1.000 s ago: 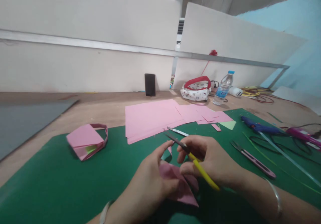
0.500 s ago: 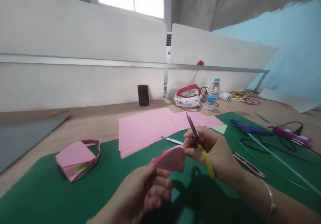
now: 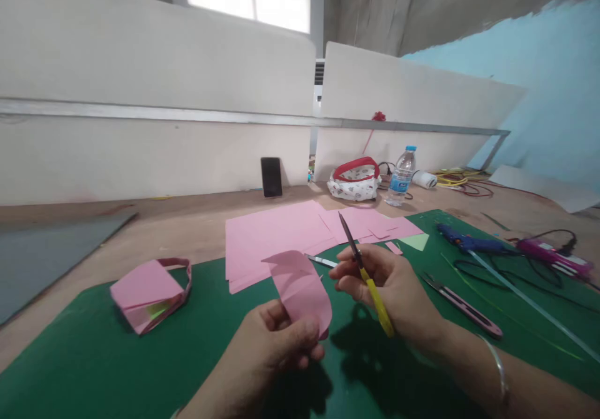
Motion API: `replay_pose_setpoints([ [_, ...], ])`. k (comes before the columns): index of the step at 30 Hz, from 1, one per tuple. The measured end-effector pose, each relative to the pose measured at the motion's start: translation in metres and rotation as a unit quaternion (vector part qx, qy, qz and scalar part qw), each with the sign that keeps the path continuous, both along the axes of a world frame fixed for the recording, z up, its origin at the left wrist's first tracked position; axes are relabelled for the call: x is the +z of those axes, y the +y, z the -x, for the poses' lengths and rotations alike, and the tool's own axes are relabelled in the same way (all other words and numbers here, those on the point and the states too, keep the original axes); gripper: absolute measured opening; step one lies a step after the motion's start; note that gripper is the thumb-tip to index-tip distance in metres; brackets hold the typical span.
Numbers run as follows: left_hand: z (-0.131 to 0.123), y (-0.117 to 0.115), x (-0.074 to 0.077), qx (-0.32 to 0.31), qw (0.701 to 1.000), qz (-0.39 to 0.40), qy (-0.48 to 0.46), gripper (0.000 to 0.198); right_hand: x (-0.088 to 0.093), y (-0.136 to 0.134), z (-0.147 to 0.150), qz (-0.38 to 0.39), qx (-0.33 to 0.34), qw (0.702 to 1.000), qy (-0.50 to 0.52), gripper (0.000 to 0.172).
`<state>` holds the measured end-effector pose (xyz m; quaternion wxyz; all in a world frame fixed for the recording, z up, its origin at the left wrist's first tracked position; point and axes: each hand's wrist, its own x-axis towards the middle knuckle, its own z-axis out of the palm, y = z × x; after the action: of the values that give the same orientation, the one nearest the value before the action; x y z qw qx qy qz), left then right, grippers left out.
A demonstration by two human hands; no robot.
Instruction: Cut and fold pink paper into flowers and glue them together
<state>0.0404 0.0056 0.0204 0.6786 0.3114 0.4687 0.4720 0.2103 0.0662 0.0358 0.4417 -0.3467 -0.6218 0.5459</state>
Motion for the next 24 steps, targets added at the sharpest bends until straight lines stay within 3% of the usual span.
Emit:
replay_pose_setpoints([
  [6, -0.004, 0.001, -0.007, 0.000, 0.996, -0.014, 0.082, 0.023, -0.001, -0.008, 0.009, 0.066, 0.035, 0.997, -0.025, 0.028],
  [12, -0.003, 0.003, -0.013, 0.023, 0.998, 0.009, 0.061, 0.039, 0.005, -0.007, 0.007, 0.087, 0.038, 0.994, -0.052, 0.030],
  [17, -0.001, 0.002, -0.015, 0.001, 0.996, 0.015, 0.084, 0.035, 0.005, -0.006, 0.009, 0.105, 0.026, 0.992, -0.071, 0.029],
  [24, -0.005, 0.000, -0.016, -0.015, 0.999, 0.025, 0.035, 0.035, -0.001, -0.005, 0.010, 0.105, 0.018, 0.992, -0.070, 0.032],
])
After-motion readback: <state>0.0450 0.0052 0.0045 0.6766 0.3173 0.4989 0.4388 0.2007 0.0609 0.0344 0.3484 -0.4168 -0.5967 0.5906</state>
